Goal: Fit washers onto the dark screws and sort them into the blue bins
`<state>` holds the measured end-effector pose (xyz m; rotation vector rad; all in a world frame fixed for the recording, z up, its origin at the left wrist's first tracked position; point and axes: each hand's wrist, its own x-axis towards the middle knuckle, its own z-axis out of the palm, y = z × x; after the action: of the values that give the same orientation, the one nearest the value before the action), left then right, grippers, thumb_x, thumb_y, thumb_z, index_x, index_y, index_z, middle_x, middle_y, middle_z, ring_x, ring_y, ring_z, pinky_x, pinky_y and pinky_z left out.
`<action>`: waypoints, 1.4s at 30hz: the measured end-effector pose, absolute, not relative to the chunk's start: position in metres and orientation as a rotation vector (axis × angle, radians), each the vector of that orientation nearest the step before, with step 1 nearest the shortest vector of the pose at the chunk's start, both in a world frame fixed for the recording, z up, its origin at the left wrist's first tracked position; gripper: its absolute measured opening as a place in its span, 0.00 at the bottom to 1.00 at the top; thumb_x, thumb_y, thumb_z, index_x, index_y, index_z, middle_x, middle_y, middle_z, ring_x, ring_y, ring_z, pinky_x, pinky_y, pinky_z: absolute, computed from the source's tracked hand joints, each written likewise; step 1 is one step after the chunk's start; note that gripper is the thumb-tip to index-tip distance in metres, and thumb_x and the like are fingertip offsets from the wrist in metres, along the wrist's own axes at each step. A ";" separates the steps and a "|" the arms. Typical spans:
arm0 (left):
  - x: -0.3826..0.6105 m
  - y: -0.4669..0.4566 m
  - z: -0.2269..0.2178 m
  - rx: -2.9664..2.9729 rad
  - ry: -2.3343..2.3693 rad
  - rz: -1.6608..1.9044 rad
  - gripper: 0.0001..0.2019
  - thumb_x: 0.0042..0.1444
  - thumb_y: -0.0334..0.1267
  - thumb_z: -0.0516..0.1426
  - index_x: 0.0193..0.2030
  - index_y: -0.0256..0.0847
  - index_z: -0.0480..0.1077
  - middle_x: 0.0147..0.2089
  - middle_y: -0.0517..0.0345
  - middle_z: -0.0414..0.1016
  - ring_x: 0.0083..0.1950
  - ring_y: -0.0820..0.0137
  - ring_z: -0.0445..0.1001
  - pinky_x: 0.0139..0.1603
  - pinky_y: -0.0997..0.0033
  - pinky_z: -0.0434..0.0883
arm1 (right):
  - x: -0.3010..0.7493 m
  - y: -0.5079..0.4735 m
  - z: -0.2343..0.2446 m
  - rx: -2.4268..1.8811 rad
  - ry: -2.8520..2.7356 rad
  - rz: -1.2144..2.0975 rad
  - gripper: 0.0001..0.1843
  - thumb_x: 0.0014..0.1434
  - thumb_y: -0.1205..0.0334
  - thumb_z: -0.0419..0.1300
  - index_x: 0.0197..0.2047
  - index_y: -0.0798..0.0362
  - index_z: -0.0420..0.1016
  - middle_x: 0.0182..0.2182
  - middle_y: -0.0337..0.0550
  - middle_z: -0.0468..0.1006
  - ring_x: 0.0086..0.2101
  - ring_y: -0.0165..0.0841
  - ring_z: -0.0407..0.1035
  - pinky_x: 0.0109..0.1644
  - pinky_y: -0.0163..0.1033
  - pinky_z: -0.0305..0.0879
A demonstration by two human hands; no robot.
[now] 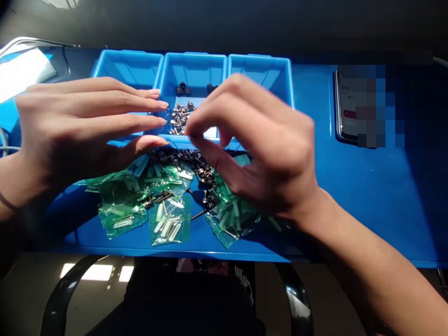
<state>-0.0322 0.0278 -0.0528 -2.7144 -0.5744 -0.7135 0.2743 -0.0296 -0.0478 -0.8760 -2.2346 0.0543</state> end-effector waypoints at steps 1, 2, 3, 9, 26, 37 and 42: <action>-0.032 0.028 -0.053 -2.713 -0.560 -0.695 0.16 0.74 0.47 0.69 0.62 0.41 0.78 0.64 0.49 0.88 0.63 0.48 0.90 0.56 0.46 0.93 | 0.277 -0.027 -0.047 -0.911 -2.190 0.049 0.08 0.76 0.68 0.69 0.53 0.45 0.82 0.48 0.46 0.86 0.42 0.37 0.77 0.46 0.48 0.73; -0.033 0.029 -0.052 -2.715 -0.539 -0.672 0.17 0.74 0.47 0.70 0.62 0.41 0.78 0.64 0.47 0.88 0.62 0.47 0.90 0.54 0.44 0.93 | 0.279 -0.024 -0.047 -0.940 -2.159 0.040 0.06 0.77 0.67 0.67 0.52 0.45 0.81 0.47 0.48 0.86 0.41 0.39 0.77 0.45 0.49 0.72; -0.033 0.029 -0.052 -2.714 -0.522 -0.659 0.17 0.73 0.46 0.70 0.62 0.41 0.78 0.64 0.46 0.88 0.61 0.45 0.91 0.53 0.42 0.94 | 0.281 -0.021 -0.047 -0.954 -2.159 0.026 0.05 0.78 0.65 0.66 0.51 0.45 0.81 0.47 0.49 0.86 0.41 0.40 0.77 0.45 0.50 0.72; -0.034 0.030 -0.049 -2.708 -0.551 -0.650 0.18 0.74 0.45 0.70 0.64 0.42 0.79 0.64 0.46 0.87 0.61 0.47 0.90 0.54 0.44 0.93 | 0.289 -0.014 -0.046 -0.970 -2.445 -0.031 0.03 0.78 0.60 0.64 0.50 0.42 0.81 0.55 0.49 0.87 0.52 0.47 0.80 0.55 0.53 0.75; -0.034 0.030 -0.052 -2.752 -0.567 -0.704 0.17 0.73 0.46 0.70 0.63 0.44 0.79 0.65 0.48 0.88 0.65 0.46 0.89 0.56 0.45 0.90 | 0.305 -0.010 -0.047 -0.837 -2.527 -0.169 0.05 0.77 0.63 0.65 0.51 0.41 0.79 0.48 0.42 0.89 0.46 0.40 0.82 0.46 0.49 0.70; -0.030 0.017 -0.046 -2.737 -0.551 -0.817 0.27 0.74 0.47 0.70 0.72 0.33 0.75 0.62 0.40 0.87 0.64 0.48 0.88 0.66 0.45 0.88 | 0.291 -0.033 -0.048 -0.840 -2.392 0.261 0.22 0.75 0.34 0.66 0.58 0.39 0.88 0.53 0.50 0.90 0.57 0.49 0.83 0.55 0.53 0.86; -0.024 -0.005 -0.041 -2.878 -0.523 -0.729 0.31 0.76 0.50 0.65 0.80 0.46 0.68 0.68 0.52 0.84 0.73 0.53 0.84 0.72 0.46 0.88 | 0.288 -0.042 -0.044 -0.857 -2.331 0.372 0.21 0.73 0.42 0.71 0.63 0.39 0.87 0.53 0.49 0.90 0.53 0.50 0.85 0.54 0.54 0.88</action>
<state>-0.0243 -0.0050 -0.0410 -2.8779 -0.5226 -0.7293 0.2884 -0.0415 -0.0439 -0.8566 -2.3314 0.3722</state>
